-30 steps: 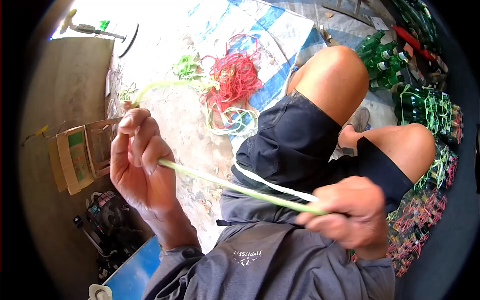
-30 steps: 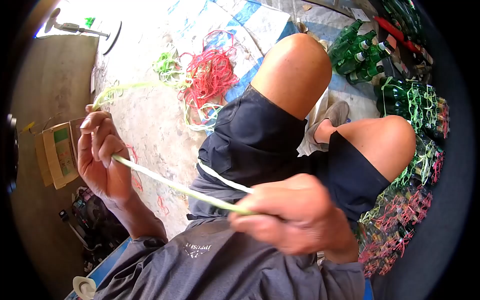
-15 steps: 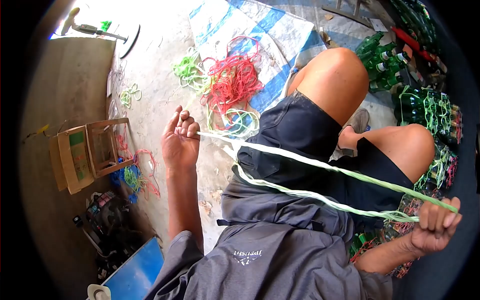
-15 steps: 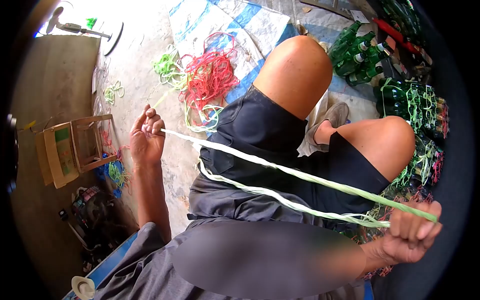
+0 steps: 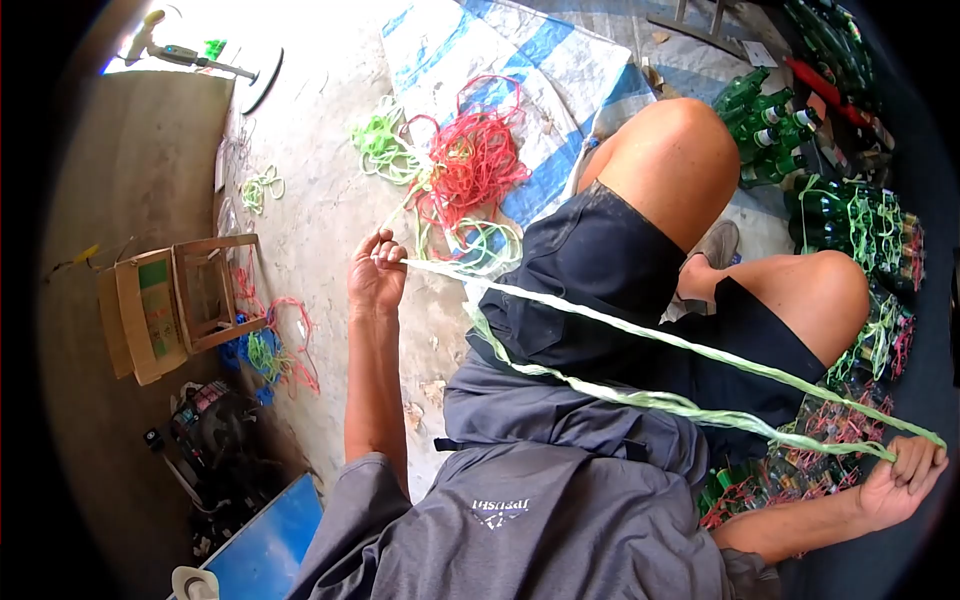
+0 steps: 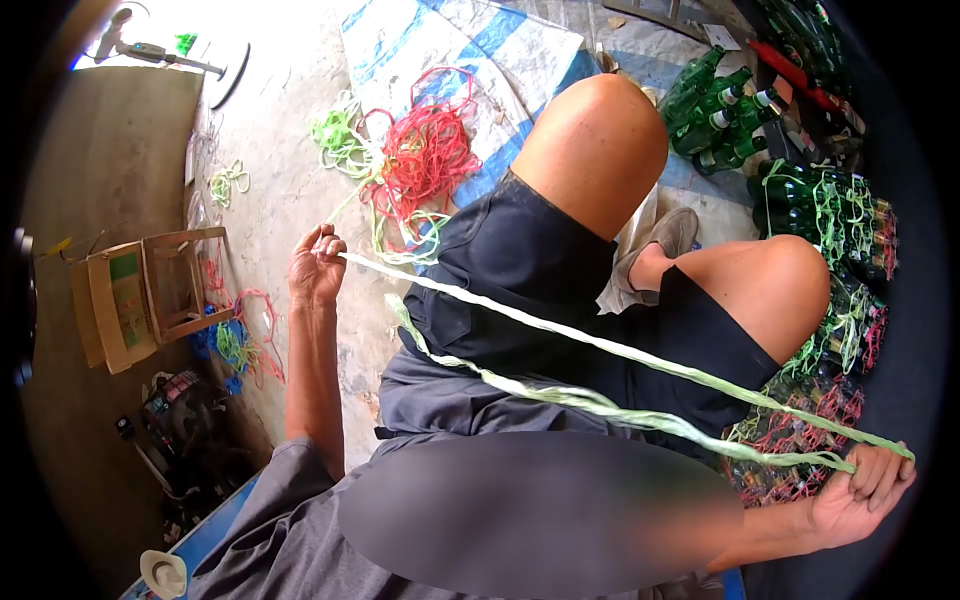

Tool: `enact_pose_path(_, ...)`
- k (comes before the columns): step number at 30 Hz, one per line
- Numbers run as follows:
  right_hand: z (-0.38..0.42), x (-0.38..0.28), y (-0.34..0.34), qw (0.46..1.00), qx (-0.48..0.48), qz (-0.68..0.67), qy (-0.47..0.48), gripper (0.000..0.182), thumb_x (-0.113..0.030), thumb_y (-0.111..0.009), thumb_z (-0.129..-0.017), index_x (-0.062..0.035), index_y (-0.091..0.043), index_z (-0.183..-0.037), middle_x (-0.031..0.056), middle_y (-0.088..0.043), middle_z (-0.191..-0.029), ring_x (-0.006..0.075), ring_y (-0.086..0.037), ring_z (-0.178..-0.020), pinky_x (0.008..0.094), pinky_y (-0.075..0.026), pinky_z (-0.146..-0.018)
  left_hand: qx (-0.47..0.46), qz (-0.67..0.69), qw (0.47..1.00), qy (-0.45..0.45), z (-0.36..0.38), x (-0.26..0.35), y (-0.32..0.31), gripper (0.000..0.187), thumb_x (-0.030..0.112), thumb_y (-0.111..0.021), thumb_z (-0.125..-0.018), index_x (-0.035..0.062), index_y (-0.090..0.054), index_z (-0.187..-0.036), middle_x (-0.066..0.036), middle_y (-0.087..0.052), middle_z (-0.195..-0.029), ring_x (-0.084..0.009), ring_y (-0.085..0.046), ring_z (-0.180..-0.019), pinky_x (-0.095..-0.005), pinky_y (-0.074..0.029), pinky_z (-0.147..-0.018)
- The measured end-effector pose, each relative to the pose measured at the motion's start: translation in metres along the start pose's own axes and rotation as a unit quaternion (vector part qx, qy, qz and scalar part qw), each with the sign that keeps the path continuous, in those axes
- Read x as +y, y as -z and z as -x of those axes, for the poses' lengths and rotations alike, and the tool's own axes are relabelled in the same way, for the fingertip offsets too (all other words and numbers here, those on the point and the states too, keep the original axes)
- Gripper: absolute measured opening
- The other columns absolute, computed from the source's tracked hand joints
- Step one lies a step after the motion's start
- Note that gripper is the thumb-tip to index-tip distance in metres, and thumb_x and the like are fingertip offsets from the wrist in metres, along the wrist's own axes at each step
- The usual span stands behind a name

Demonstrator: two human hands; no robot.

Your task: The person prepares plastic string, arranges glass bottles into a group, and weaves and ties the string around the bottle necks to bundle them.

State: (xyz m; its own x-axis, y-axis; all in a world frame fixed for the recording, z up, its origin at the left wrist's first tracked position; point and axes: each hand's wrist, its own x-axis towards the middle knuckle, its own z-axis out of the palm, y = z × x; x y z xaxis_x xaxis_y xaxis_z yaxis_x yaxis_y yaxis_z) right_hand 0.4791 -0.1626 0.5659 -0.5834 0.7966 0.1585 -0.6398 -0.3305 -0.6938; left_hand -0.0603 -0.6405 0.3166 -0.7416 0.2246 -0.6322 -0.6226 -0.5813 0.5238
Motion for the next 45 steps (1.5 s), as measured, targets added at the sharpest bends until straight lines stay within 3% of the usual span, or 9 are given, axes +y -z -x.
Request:
enact_pose_path(14,0.004,-0.050,0.050,0.999,0.000,0.005,0.049,0.019,-0.008,-0.040,-0.109,-0.0021,-0.045,-0.091,-0.0020,-0.034,-0.059,0.0080,-0.026,-0.051,0.0261,-0.025,-0.054,0.038,-0.005,0.999,0.037,-0.034,0.030,0.056,0.011,0.003,-0.056,-0.099,-0.0070,-0.057,-0.095,-0.006,-0.058,-0.074,-0.0087,-0.041,-0.050,-0.0245,-0.037,-0.047)
enact_pose_path(17,-0.005,0.009,-0.015,0.986,0.113,0.066,0.107,0.031,-0.032,-0.044,-0.112,-0.0035,-0.053,-0.103,-0.0045,-0.030,-0.059,0.0067,-0.024,-0.046,0.0235,-0.026,-0.041,-0.012,0.016,1.000,0.017,-0.018,0.038,0.032,0.013,0.005,-0.052,-0.102,-0.0063,-0.057,-0.098,-0.005,-0.054,-0.073,-0.0081,-0.035,-0.049,-0.0241,-0.032,-0.046)
enact_pose_path(20,-0.004,0.003,0.002,0.997,0.056,0.041,0.038,0.021,-0.017,-0.042,-0.111,-0.0024,-0.047,-0.097,-0.0018,-0.034,-0.063,0.0075,-0.025,-0.050,0.0250,-0.025,-0.050,-0.050,-0.023,0.997,-0.057,0.021,0.036,-0.019,0.015,0.008,-0.050,-0.104,-0.0041,-0.058,-0.100,-0.004,-0.055,-0.078,-0.0082,-0.030,-0.049,-0.0236,-0.029,-0.045)
enact_pose_path(23,-0.007,0.009,0.012,1.000,0.000,0.023,-0.010,0.015,-0.011,-0.042,-0.111,-0.0001,-0.045,-0.101,0.0006,-0.037,-0.070,0.0078,-0.026,-0.052,0.0255,-0.026,-0.053,-0.019,-0.060,0.996,0.064,-0.022,0.054,0.038,0.012,0.008,-0.051,-0.104,-0.0016,-0.058,-0.101,-0.004,-0.055,-0.080,-0.0069,-0.030,-0.050,-0.0230,-0.028,-0.044)
enact_pose_path(24,-0.007,0.012,0.009,1.000,0.000,0.028,-0.013,0.015,-0.011,-0.042,-0.111,0.0002,-0.045,-0.101,0.0005,-0.036,-0.069,0.0077,-0.026,-0.052,0.0254,-0.026,-0.053,0.024,-0.129,0.991,-0.005,-0.010,0.054,0.025,0.013,0.008,-0.050,-0.104,-0.0002,-0.058,-0.098,-0.003,-0.053,-0.080,-0.0060,-0.031,-0.050,-0.0221,-0.028,-0.044)
enact_pose_path(27,-0.006,0.019,-0.001,0.999,-0.004,0.032,-0.006,0.015,-0.011,-0.043,-0.111,0.0014,-0.047,-0.102,0.0004,-0.036,-0.070,0.0074,-0.026,-0.053,0.0249,-0.026,-0.052,-0.128,-0.080,0.977,-0.148,0.057,0.046,-0.057,0.021,0.011,-0.046,-0.107,-0.0011,-0.056,-0.121,-0.004,-0.058,-0.087,-0.0056,-0.033,-0.052,-0.0212,-0.030,-0.044)
enact_pose_path(35,-0.011,0.056,-0.023,0.999,-0.009,0.027,-0.030,0.022,-0.013,-0.041,-0.112,0.0056,-0.051,-0.107,-0.0001,-0.035,-0.072,0.0070,-0.026,-0.054,0.0245,-0.024,-0.048,-0.291,-0.015,0.949,-0.118,0.089,0.031,-0.100,0.036,0.011,-0.046,-0.107,-0.0060,-0.049,-0.139,-0.013,-0.062,-0.106,-0.0064,-0.037,-0.058,-0.0217,-0.032,-0.045)
enact_pose_path(43,-0.007,0.026,-0.033,0.990,0.085,0.107,0.043,0.021,-0.014,-0.045,-0.111,0.0031,-0.054,-0.102,-0.0003,-0.038,-0.067,0.0074,-0.028,-0.051,0.0249,-0.025,-0.046,-0.281,0.065,0.957,-0.018,0.061,0.026,-0.103,0.032,0.006,-0.045,-0.106,-0.0112,-0.049,-0.133,-0.018,-0.062,-0.111,-0.0109,-0.038,-0.061,-0.0256,-0.033,-0.053)
enact_pose_path(45,-0.002,0.007,-0.017,0.988,0.014,0.137,0.064,0.025,-0.012,-0.039,-0.112,0.0085,-0.053,-0.116,0.0004,-0.035,-0.073,0.0091,-0.026,-0.057,0.0257,-0.026,-0.051,-0.273,0.094,0.958,-0.002,0.052,0.024,-0.104,0.030,0.004,-0.046,-0.105,-0.0109,-0.046,-0.131,-0.017,-0.059,-0.109,-0.0130,-0.035,-0.062,-0.0275,-0.033,-0.056)
